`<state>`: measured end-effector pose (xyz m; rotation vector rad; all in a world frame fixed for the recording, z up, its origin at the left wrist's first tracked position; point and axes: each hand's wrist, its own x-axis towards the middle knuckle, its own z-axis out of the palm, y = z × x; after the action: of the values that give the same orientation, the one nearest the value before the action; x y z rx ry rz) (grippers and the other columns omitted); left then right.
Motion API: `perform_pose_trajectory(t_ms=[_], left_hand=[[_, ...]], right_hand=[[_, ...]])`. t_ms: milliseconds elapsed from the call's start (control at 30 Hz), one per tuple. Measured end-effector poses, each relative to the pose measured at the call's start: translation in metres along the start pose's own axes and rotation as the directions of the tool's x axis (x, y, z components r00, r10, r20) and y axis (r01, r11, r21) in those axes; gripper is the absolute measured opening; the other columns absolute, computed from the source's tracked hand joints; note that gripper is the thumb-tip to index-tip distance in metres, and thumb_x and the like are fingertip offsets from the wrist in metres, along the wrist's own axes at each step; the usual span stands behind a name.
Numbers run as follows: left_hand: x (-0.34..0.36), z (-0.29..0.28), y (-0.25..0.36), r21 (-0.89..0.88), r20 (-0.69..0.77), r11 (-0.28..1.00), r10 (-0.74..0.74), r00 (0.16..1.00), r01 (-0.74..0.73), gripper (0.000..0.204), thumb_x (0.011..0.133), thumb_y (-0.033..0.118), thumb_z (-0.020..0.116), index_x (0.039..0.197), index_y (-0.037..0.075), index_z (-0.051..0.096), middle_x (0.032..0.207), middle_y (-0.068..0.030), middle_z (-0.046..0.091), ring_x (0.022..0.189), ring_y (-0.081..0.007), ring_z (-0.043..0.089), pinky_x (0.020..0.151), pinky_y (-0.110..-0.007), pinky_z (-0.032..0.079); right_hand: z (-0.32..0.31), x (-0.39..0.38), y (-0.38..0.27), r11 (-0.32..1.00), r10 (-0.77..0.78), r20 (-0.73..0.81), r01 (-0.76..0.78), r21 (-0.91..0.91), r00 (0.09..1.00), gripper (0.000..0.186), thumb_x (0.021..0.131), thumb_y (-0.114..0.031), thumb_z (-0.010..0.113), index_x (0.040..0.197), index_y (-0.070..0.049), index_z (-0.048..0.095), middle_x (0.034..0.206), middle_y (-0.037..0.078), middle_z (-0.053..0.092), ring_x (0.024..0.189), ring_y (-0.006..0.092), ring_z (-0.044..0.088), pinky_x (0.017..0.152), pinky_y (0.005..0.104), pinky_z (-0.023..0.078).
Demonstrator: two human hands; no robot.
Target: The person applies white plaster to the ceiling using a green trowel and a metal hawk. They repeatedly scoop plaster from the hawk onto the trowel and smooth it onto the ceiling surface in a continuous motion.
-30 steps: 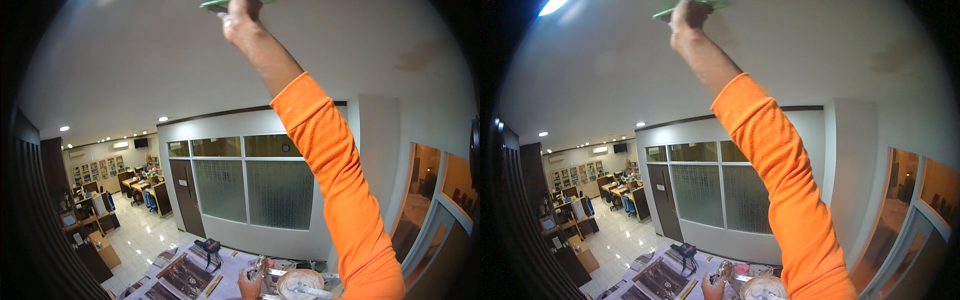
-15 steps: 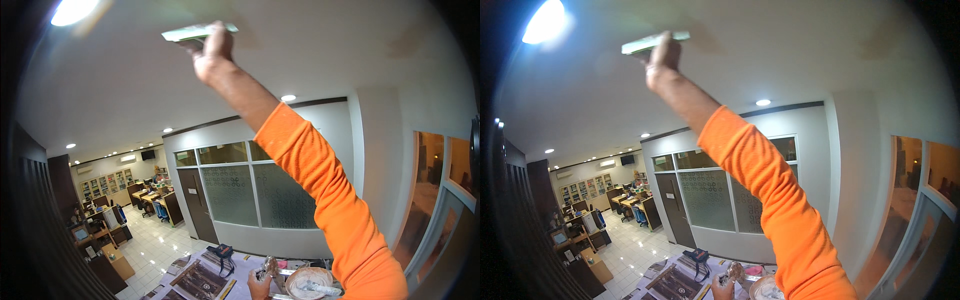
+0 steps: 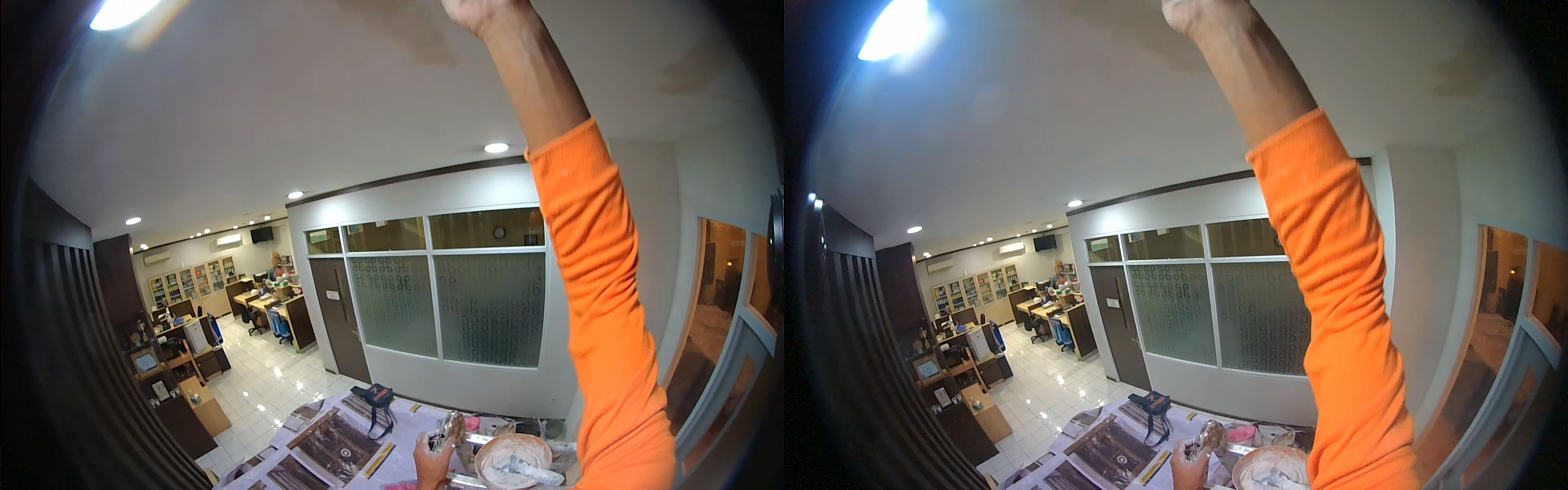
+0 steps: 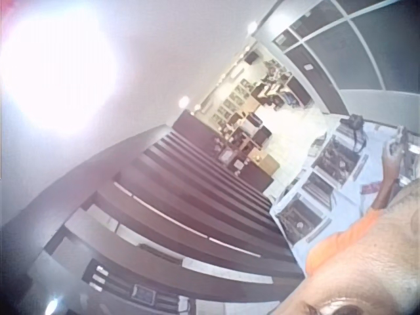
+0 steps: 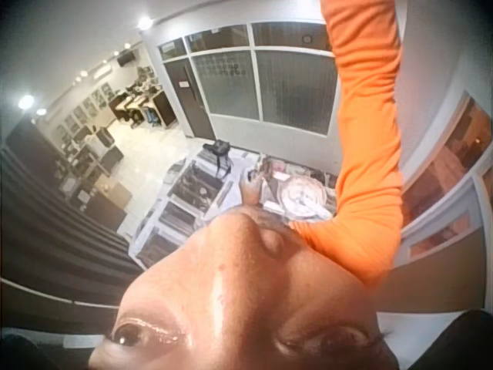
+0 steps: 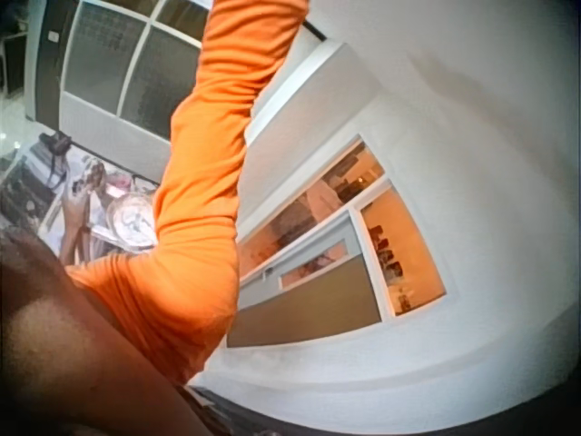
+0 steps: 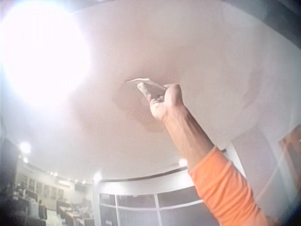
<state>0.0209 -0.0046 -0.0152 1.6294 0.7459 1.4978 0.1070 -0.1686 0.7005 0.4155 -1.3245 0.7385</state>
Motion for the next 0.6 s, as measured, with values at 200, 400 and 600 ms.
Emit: perform_pose_trajectory(t_ms=[200,400,600], left_hand=[[-0.010,-0.016,0.016,-0.110,-0.131,0.994,-0.033,0.991,0.019,0.029,0.079,0.012,0.084,0.100,0.003,0.067,0.086,-0.0094,0.068,0.079,-0.0196,0.059,0.073,-0.036,0.051],[-0.007,-0.006,-0.007,-0.114,-0.148,0.993,-0.041,0.988,0.024,0.032,0.077,0.017,0.088,0.099,0.005,0.069,0.083,-0.0065,0.067,0.075,-0.0163,0.059,0.068,-0.033,0.051],[-0.011,-0.002,0.005,-0.118,-0.161,0.993,-0.023,0.987,0.004,0.027,0.081,0.014,0.084,0.101,0.005,0.069,0.084,-0.0061,0.069,0.075,-0.0172,0.060,0.068,-0.034,0.051]], right_hand=[[-0.079,-0.034,0.108,0.932,-0.226,-0.219,0.146,-0.331,0.949,0.044,0.104,-0.024,0.040,0.139,0.001,0.039,0.137,0.020,0.046,0.129,0.0378,0.051,0.104,0.0580,0.052],[-0.131,0.020,0.132,0.913,-0.137,-0.226,0.035,-0.407,0.965,0.044,0.105,-0.021,0.038,0.144,0.000,0.035,0.141,0.018,0.043,0.130,0.0380,0.049,0.109,0.0600,0.049],[-0.074,0.057,0.163,0.924,-0.154,-0.128,0.097,-0.371,0.980,0.039,0.097,-0.007,0.038,0.134,0.004,0.033,0.130,0.018,0.042,0.118,0.0355,0.053,0.107,0.0638,0.052]])
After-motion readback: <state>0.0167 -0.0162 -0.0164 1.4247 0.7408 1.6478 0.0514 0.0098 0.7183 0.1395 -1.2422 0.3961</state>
